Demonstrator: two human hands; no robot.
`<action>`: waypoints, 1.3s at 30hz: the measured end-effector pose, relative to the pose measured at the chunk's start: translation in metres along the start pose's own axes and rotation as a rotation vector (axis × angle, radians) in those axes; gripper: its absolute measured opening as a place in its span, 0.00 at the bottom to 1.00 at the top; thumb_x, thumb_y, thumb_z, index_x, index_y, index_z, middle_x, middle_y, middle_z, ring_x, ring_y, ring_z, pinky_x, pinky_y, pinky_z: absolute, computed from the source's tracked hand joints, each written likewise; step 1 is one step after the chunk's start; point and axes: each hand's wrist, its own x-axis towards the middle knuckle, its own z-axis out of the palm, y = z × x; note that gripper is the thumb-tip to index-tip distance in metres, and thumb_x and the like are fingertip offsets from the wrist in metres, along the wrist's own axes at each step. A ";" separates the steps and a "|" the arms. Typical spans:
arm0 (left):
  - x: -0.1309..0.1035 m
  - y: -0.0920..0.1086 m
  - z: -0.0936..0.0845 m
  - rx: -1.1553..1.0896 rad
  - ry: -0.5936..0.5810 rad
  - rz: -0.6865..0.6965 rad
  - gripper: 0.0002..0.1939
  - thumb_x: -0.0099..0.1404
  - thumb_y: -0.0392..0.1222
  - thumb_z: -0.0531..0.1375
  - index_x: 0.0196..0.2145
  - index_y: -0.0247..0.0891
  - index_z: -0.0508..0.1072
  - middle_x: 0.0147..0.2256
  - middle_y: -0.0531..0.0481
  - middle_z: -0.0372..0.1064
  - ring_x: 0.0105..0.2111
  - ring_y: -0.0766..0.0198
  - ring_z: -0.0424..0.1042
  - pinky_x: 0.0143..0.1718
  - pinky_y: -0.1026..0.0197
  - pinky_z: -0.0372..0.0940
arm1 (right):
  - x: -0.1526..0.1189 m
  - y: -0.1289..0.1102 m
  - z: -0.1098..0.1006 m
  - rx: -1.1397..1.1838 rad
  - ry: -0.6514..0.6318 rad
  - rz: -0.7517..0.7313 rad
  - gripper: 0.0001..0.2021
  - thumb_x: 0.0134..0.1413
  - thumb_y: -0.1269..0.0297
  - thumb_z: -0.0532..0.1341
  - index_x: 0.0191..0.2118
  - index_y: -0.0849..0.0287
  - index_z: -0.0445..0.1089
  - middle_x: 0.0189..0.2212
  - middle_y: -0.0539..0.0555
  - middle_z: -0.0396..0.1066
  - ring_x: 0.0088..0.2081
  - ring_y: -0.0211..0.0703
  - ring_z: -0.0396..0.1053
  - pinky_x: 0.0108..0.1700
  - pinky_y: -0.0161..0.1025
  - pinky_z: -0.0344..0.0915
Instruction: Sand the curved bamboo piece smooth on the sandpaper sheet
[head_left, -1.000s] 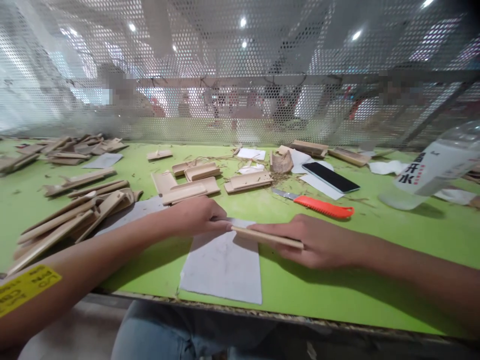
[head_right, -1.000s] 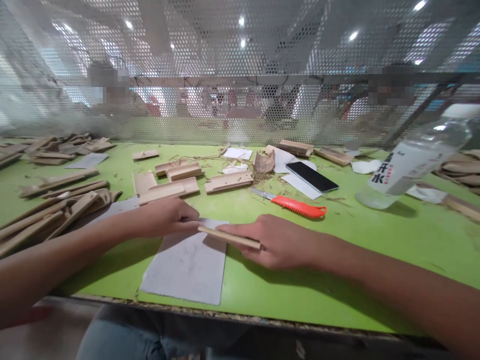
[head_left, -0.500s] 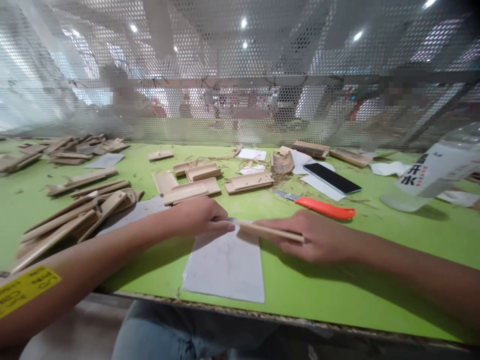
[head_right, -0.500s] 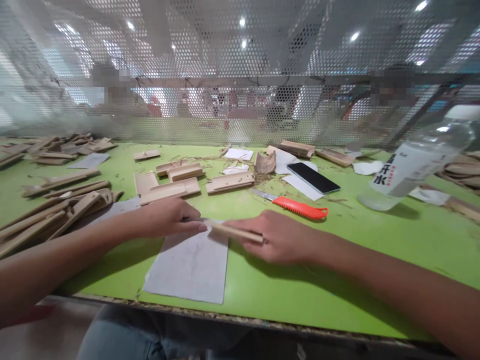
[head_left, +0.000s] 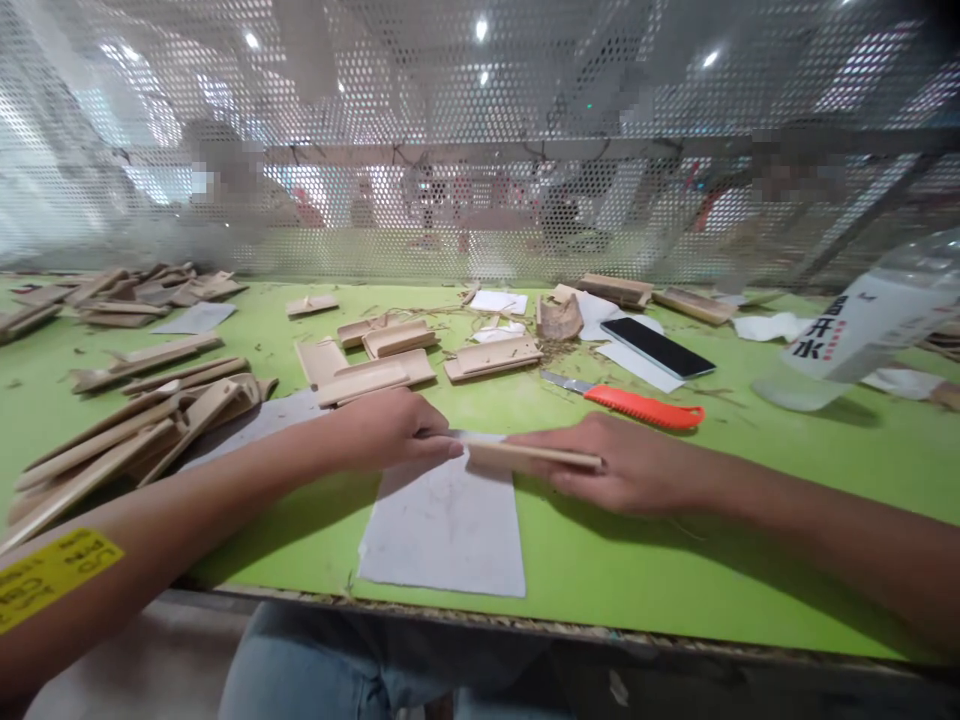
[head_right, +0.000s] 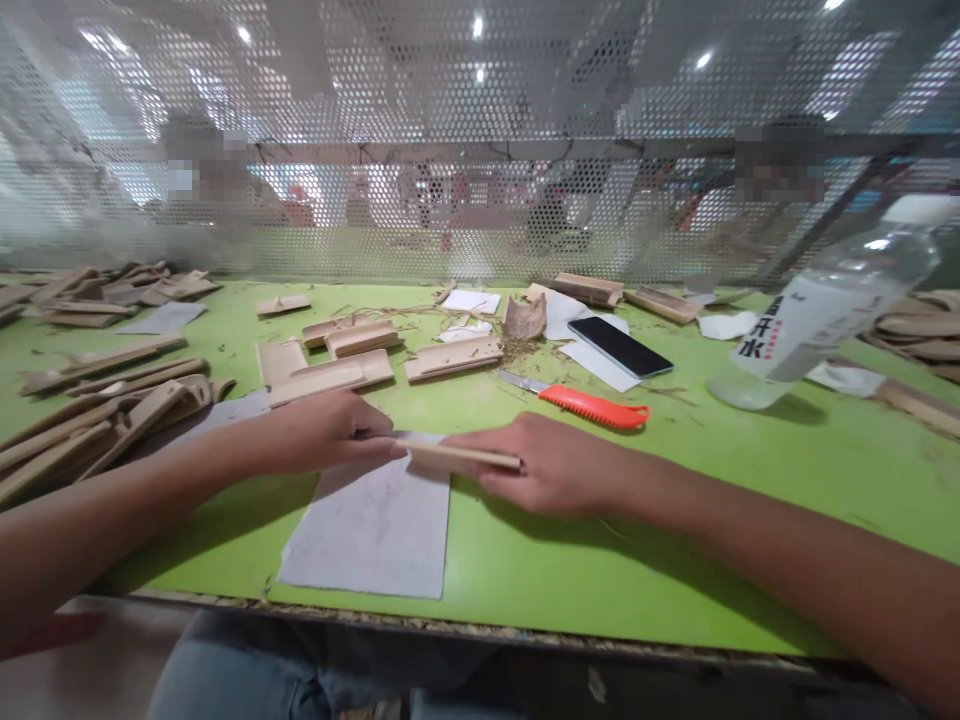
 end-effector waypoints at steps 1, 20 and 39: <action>0.000 0.000 0.000 -0.004 0.001 -0.005 0.27 0.71 0.61 0.53 0.22 0.38 0.63 0.18 0.56 0.56 0.19 0.69 0.53 0.23 0.60 0.44 | 0.000 0.001 0.000 -0.025 0.038 0.022 0.24 0.66 0.64 0.56 0.66 0.51 0.70 0.35 0.53 0.80 0.28 0.40 0.69 0.31 0.34 0.58; 0.001 0.000 0.001 -0.006 0.000 -0.026 0.27 0.71 0.60 0.53 0.22 0.38 0.64 0.19 0.55 0.57 0.20 0.69 0.54 0.23 0.60 0.44 | 0.000 0.000 -0.001 0.060 -0.045 0.024 0.23 0.65 0.65 0.56 0.64 0.50 0.72 0.32 0.50 0.79 0.25 0.37 0.65 0.29 0.34 0.56; 0.002 0.000 0.002 0.022 0.000 -0.023 0.27 0.72 0.61 0.52 0.22 0.39 0.64 0.19 0.55 0.58 0.19 0.69 0.55 0.24 0.59 0.44 | -0.001 0.005 -0.003 0.123 -0.049 0.045 0.23 0.63 0.67 0.57 0.62 0.53 0.75 0.30 0.49 0.78 0.25 0.37 0.65 0.29 0.33 0.56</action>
